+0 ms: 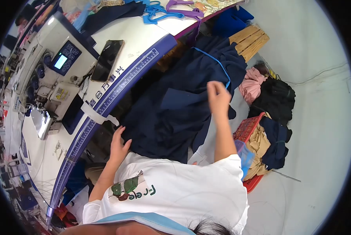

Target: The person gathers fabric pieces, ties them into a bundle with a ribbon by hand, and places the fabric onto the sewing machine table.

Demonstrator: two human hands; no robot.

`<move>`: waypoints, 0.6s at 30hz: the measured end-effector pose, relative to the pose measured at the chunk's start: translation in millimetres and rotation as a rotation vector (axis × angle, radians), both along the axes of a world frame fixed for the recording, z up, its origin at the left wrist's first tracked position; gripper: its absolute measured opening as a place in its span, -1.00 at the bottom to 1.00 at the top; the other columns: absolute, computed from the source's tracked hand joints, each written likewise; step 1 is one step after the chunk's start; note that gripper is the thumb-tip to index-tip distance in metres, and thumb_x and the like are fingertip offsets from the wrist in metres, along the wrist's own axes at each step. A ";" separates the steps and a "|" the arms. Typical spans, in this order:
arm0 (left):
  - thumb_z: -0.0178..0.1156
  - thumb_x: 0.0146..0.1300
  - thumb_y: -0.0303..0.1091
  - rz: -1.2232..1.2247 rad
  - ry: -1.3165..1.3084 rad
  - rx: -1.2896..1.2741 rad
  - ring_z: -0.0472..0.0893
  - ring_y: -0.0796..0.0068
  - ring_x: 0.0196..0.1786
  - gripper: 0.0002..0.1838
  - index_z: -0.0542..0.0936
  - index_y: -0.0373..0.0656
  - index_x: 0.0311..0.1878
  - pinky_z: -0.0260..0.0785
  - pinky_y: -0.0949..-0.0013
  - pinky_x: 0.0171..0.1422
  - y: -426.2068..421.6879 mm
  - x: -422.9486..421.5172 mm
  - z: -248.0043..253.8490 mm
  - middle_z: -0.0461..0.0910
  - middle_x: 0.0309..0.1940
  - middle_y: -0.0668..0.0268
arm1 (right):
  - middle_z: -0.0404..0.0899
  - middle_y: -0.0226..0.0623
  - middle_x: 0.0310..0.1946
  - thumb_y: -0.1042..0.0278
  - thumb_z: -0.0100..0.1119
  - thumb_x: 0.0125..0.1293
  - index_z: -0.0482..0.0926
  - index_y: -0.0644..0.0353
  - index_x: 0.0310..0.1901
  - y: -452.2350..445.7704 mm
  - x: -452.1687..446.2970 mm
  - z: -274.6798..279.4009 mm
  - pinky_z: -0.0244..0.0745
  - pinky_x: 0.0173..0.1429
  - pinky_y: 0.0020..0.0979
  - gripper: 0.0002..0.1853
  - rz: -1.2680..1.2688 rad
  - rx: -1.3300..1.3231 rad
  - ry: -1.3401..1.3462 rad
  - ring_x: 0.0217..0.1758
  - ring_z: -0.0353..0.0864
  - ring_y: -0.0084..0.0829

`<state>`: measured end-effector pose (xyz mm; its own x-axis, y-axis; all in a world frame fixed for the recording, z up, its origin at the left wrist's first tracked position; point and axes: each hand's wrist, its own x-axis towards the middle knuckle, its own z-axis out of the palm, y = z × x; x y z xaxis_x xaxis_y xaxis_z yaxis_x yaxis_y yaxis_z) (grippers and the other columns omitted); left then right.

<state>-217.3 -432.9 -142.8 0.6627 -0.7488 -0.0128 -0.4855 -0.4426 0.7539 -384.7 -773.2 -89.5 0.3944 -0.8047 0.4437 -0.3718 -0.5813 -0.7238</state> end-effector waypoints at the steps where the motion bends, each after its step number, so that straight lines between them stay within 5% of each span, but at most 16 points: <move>1: 0.22 -0.04 -0.46 0.047 0.032 0.005 0.30 0.07 0.17 -0.44 0.33 -0.22 0.10 0.15 0.24 0.23 14.0 0.5 -1.0 0.29 0.13 0.05 | 0.55 -0.29 -0.47 0.36 0.08 0.17 0.54 0.26 -0.31 -19.9 -4.8 2.2 0.35 -0.52 -0.52 -0.85 -0.064 0.182 -0.084 -0.49 0.52 -0.51; 4: 0.20 -0.04 -0.49 0.176 0.056 0.022 0.34 0.07 0.13 -0.46 0.33 -0.24 0.08 0.18 0.26 0.20 62.5 -2.4 -6.7 0.34 0.07 0.04 | 0.52 -0.35 -0.47 0.33 0.12 0.15 0.51 0.28 -0.21 -95.2 -18.9 -18.8 0.26 -0.71 -0.62 -0.77 -0.224 0.340 -0.285 -0.58 0.50 -0.57; 7: 0.19 -0.05 -0.51 0.325 0.085 0.021 0.38 0.10 0.10 -0.47 0.33 -0.27 0.07 0.19 0.28 0.18 111.3 -12.7 -22.0 0.37 0.03 0.04 | 0.52 -0.34 -0.48 0.26 0.21 0.06 0.48 0.33 -0.17 -162.2 -38.3 -94.7 0.29 -0.72 -0.58 -0.64 -0.333 0.680 0.117 -0.63 0.49 -0.54; 9: 0.19 -0.04 -0.52 0.440 0.121 0.024 0.39 0.15 0.09 -0.47 0.33 -0.29 0.08 0.19 0.30 0.17 137.0 -21.2 -28.9 0.38 0.01 0.06 | 0.53 -0.28 -0.56 0.24 0.27 -0.03 0.54 0.30 -0.31 -168.9 -21.9 -86.1 0.35 -0.70 -0.51 -0.69 -0.242 0.602 0.387 -0.68 0.48 -0.52; 12: 0.17 -0.01 -0.53 0.582 0.183 0.036 0.39 0.22 0.09 -0.48 0.32 -0.30 0.09 0.20 0.32 0.17 165.0 -32.6 -32.6 0.38 0.02 0.09 | 0.51 -0.25 -0.66 0.25 0.25 -0.05 0.58 0.23 -0.49 -176.3 18.0 -46.1 0.41 -0.55 -0.43 -0.80 -0.149 0.211 0.483 -0.67 0.49 -0.48; 13: 0.17 0.00 -0.53 0.624 0.202 0.026 0.39 0.24 0.09 -0.48 0.32 -0.29 0.09 0.20 0.32 0.16 171.3 -35.7 -32.7 0.38 0.02 0.10 | 0.49 -0.26 -0.70 0.23 0.23 -0.04 0.57 0.22 -0.50 -204.1 28.5 -53.0 0.39 -0.49 -0.40 -0.79 -0.004 -0.240 0.352 -0.68 0.48 -0.47; 16: 0.15 0.03 -0.54 0.695 0.240 0.004 0.39 0.28 0.08 -0.48 0.30 -0.28 0.12 0.20 0.33 0.16 183.5 -38.8 -31.3 0.36 0.05 0.12 | 0.46 -0.40 -0.69 0.28 0.15 0.09 0.52 0.23 -0.52 -167.2 101.7 64.3 0.28 -0.62 -0.59 -0.81 0.186 0.300 0.036 -0.70 0.38 -0.63; 18: 0.15 0.03 -0.55 0.738 0.263 -0.018 0.39 0.28 0.07 -0.47 0.29 -0.28 0.13 0.20 0.33 0.15 188.1 -41.3 -33.7 0.36 0.05 0.11 | 0.47 -0.41 -0.66 0.26 0.12 0.12 0.53 0.23 -0.48 -164.1 145.6 120.6 0.28 -0.64 -0.63 -0.80 0.265 0.185 0.093 -0.68 0.39 -0.66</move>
